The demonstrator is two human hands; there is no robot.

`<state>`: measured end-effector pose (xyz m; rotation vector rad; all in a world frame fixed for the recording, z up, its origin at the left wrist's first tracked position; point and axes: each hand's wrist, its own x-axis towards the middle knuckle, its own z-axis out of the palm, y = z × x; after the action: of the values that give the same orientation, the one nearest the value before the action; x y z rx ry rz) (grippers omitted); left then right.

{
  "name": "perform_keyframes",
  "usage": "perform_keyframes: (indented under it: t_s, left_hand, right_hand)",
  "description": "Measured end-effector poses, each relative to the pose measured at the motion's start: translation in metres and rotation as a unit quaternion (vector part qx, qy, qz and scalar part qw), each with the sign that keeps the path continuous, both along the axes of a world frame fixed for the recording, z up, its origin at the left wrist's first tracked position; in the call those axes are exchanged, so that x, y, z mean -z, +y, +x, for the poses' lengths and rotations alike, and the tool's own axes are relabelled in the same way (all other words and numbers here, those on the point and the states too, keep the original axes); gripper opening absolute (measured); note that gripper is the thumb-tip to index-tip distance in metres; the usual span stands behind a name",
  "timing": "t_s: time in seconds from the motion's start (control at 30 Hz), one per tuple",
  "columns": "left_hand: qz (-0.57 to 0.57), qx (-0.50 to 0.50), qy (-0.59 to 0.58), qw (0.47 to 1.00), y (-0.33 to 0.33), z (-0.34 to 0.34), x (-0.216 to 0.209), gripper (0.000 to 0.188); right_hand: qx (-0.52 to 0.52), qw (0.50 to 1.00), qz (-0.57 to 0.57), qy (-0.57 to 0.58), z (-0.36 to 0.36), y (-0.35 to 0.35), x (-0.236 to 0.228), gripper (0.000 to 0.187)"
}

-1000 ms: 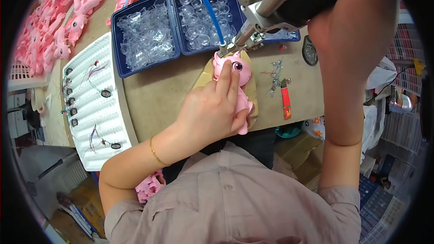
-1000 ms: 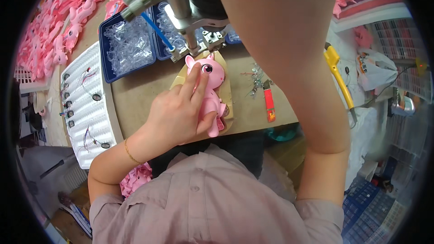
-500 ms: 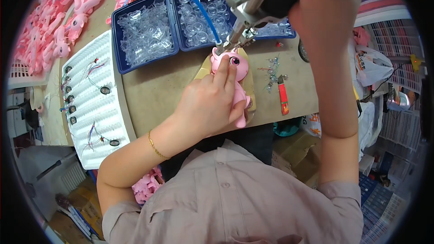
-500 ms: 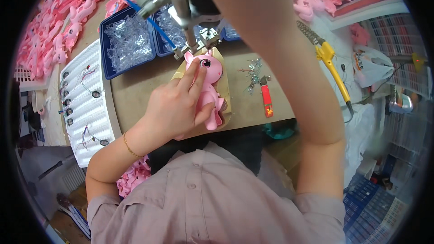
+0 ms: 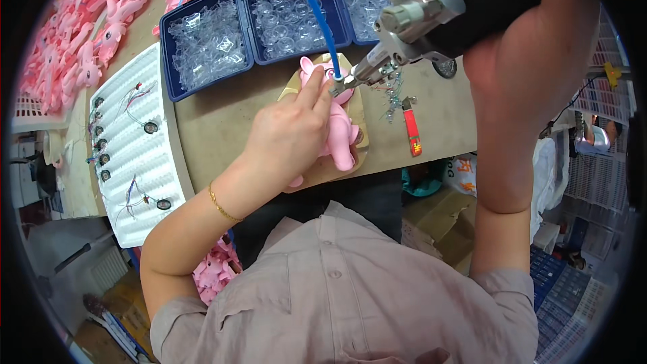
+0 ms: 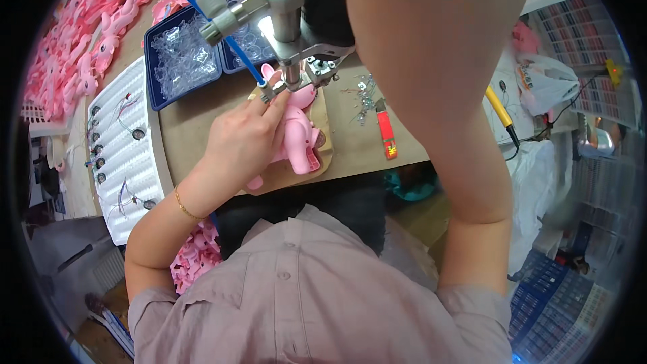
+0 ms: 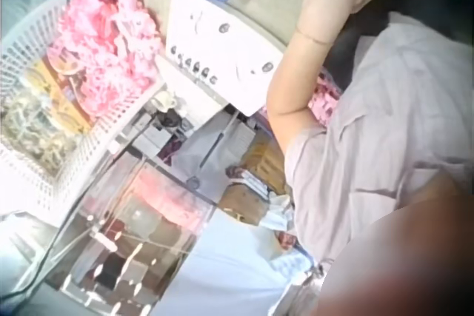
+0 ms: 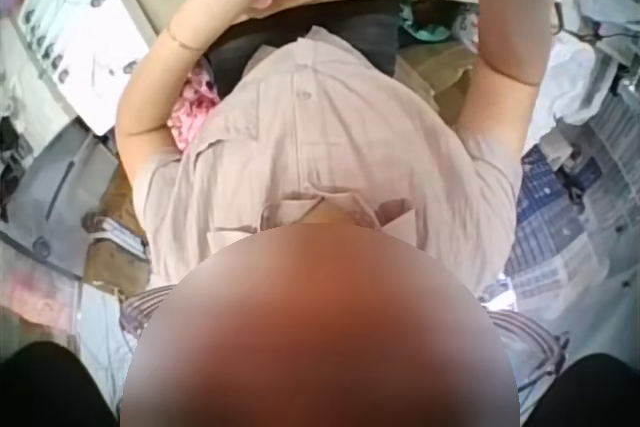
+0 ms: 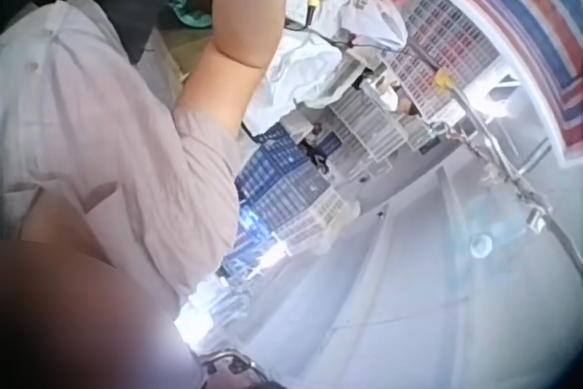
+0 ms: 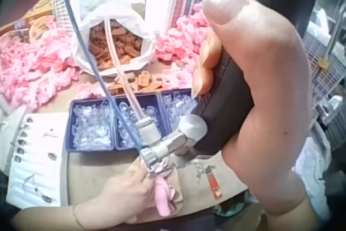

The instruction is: Assembling a pink toy pony by soldering wires to a circuit board and fitting internal components into the plastic shell.

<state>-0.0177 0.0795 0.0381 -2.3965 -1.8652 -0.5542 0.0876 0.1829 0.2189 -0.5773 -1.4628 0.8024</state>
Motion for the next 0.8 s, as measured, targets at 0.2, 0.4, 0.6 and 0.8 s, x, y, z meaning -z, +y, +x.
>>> perform_keyframes:
  t_s: [0.2, 0.4, 0.6, 0.8]
  left_hand:
    - [-0.040, -0.008, 0.000, 0.999, -0.001, 0.002, -0.006, 0.049]
    - [-0.062, -0.015, 0.010, 0.998, -0.005, 0.002, -0.008, 0.046]
    - [0.016, 0.000, -0.017, 1.000, -0.001, 0.000, 0.002, 0.045]
    - [-0.074, 0.016, 0.005, 0.997, -0.002, -0.003, -0.005, 0.039]
  right_hand:
    - [-0.044, 0.998, -0.026, -0.037, 0.004, -0.002, 0.018, 0.032]
    - [-0.068, 0.998, 0.008, 0.012, 0.007, -0.001, 0.006, 0.026]
    - [-0.068, 0.996, 0.014, 0.060, 0.011, -0.042, -0.007, 0.023]
    - [-0.048, 0.998, -0.021, 0.042, 0.013, -0.065, 0.003, 0.024]
